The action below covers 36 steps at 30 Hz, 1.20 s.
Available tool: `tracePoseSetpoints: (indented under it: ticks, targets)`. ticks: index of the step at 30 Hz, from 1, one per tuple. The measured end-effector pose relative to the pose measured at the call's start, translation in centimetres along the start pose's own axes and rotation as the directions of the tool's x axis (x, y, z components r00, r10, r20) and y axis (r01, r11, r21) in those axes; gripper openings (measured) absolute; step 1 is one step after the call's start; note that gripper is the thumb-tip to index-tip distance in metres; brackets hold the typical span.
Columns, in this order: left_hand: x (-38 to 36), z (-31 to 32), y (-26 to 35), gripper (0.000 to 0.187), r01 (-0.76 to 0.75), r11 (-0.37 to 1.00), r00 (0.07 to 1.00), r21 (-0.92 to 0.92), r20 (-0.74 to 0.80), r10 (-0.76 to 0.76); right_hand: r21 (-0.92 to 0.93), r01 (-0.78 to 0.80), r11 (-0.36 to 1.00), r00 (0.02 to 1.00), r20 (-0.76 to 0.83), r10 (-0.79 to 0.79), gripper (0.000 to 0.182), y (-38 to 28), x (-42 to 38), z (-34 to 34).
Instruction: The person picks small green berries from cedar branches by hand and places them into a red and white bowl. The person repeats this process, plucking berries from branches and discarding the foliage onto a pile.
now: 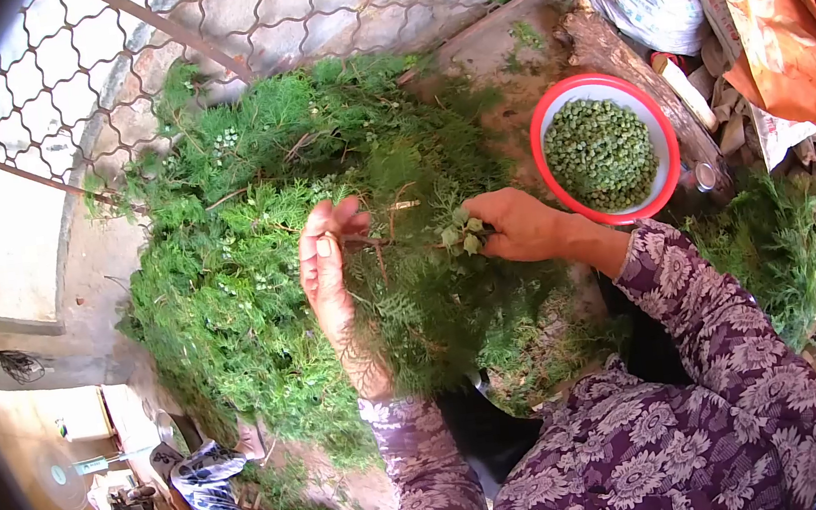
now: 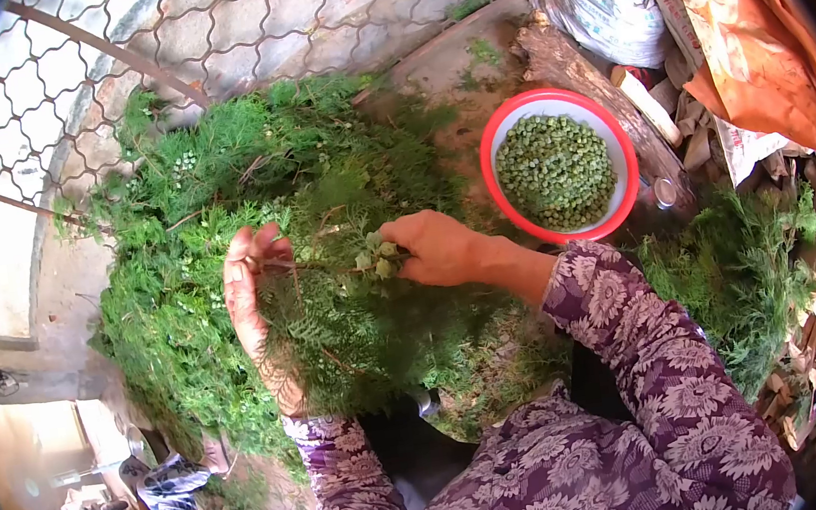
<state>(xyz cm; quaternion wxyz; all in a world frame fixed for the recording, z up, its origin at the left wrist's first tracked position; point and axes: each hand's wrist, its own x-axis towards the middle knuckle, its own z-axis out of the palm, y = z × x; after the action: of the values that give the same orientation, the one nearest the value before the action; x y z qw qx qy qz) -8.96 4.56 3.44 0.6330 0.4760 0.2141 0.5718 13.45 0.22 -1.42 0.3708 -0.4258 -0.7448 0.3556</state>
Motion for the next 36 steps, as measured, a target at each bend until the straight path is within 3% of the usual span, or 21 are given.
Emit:
tracePoseSetpoints:
  ticks: [1,3,4,5,7,9,10,12,13,15,20,22,24,29,32,34,35,36]
  targets:
    - [-0.3,0.2,0.5,0.044,-0.005,0.98,0.99,0.198,-0.134,0.032,-0.009,-0.017,1.0,1.0,0.0,0.017,0.026,0.2,0.0,-0.2]
    - [-0.7,1.1,1.4,0.048,-0.04,0.969,0.985,0.245,-0.152,0.079,-0.075,-0.026,0.997,1.0,-0.003,0.026,0.026,1.1,-0.1,-0.5]
    - [-0.9,1.6,1.8,0.047,-0.097,0.869,0.985,0.484,-0.081,0.155,-0.14,-0.035,0.99,0.999,-0.005,0.034,0.027,1.4,-0.2,-0.6]
    - [-1.0,2.1,2.1,0.047,-0.158,0.71,0.978,0.686,0.008,0.211,-0.142,-0.037,0.989,0.999,-0.007,0.036,0.027,1.7,-0.1,-0.7]
    - [-0.9,4.4,2.4,0.054,-0.346,0.163,0.923,0.924,0.305,0.233,-0.248,-0.032,0.968,0.999,0.015,0.037,0.028,2.0,-0.1,-0.8]
    - [-1.5,5.9,1.5,0.057,-0.372,0.041,0.928,0.928,0.371,0.018,-0.269,-0.035,0.962,0.999,-0.002,0.035,0.025,1.7,-0.2,-0.9]
    - [-1.7,5.8,0.7,0.057,-0.369,0.043,0.929,0.928,0.368,0.018,-0.288,-0.036,0.957,0.999,-0.023,0.03,0.024,1.5,-0.2,-1.0]
    - [-1.8,4.8,-1.1,0.053,-0.398,-0.117,0.913,0.91,0.38,-0.146,-0.285,-0.027,0.958,1.0,0.001,0.028,0.022,1.6,0.0,-1.2]
    - [-1.8,4.5,-1.5,0.053,-0.397,-0.117,0.913,0.91,0.379,-0.148,-0.282,-0.017,0.959,0.999,0.023,0.025,0.022,1.5,0.0,-1.3]
    - [-1.7,4.2,-2.1,0.041,-0.442,-0.268,0.897,0.856,0.423,-0.13,-0.22,-0.013,0.975,0.998,0.055,0.026,0.023,1.0,0.1,-1.5]
    - [-2.1,3.9,-2.9,0.024,-0.452,-0.252,0.892,0.856,0.439,-0.109,-0.1,0.009,0.995,0.99,0.14,0.005,0.022,1.2,0.0,-1.6]
    - [-2.3,3.8,-3.1,0.018,-0.458,-0.226,0.889,0.86,0.44,-0.126,-0.025,-0.053,0.998,0.977,0.207,0.057,0.019,0.9,-0.1,-2.0]
    - [-2.4,3.8,-3.4,0.009,-0.447,-0.108,0.89,0.888,0.43,-0.152,-0.038,-0.052,0.998,0.973,0.222,0.059,0.019,0.7,0.0,-2.6]
    - [-3.2,3.8,-4.1,0.006,-0.382,-0.047,0.896,0.923,0.358,-0.262,-0.134,-0.023,0.991,0.958,0.28,0.06,0.019,1.7,0.2,-3.4]
    - [-3.4,4.0,-4.0,0.004,-0.312,-0.013,0.916,0.95,0.297,-0.271,-0.167,-0.06,0.984,0.964,0.247,0.101,0.023,1.9,0.4,-3.6]
    - [-3.4,4.0,-4.0,0.003,-0.259,0.009,0.929,0.966,0.251,-0.273,-0.269,0.05,0.962,0.997,0.062,-0.034,0.029,1.8,0.5,-3.6]
    - [-3.5,3.8,-4.1,0.004,-0.16,0.007,0.941,0.987,0.155,-0.301,-0.269,0.049,0.962,0.998,0.06,-0.035,0.029,1.6,0.6,-3.8]
    - [-3.4,3.7,-4.2,0.006,-0.06,0.003,0.943,0.998,0.057,-0.328,-0.195,0.012,0.981,0.999,-0.047,-0.022,0.033,1.4,0.6,-4.1]
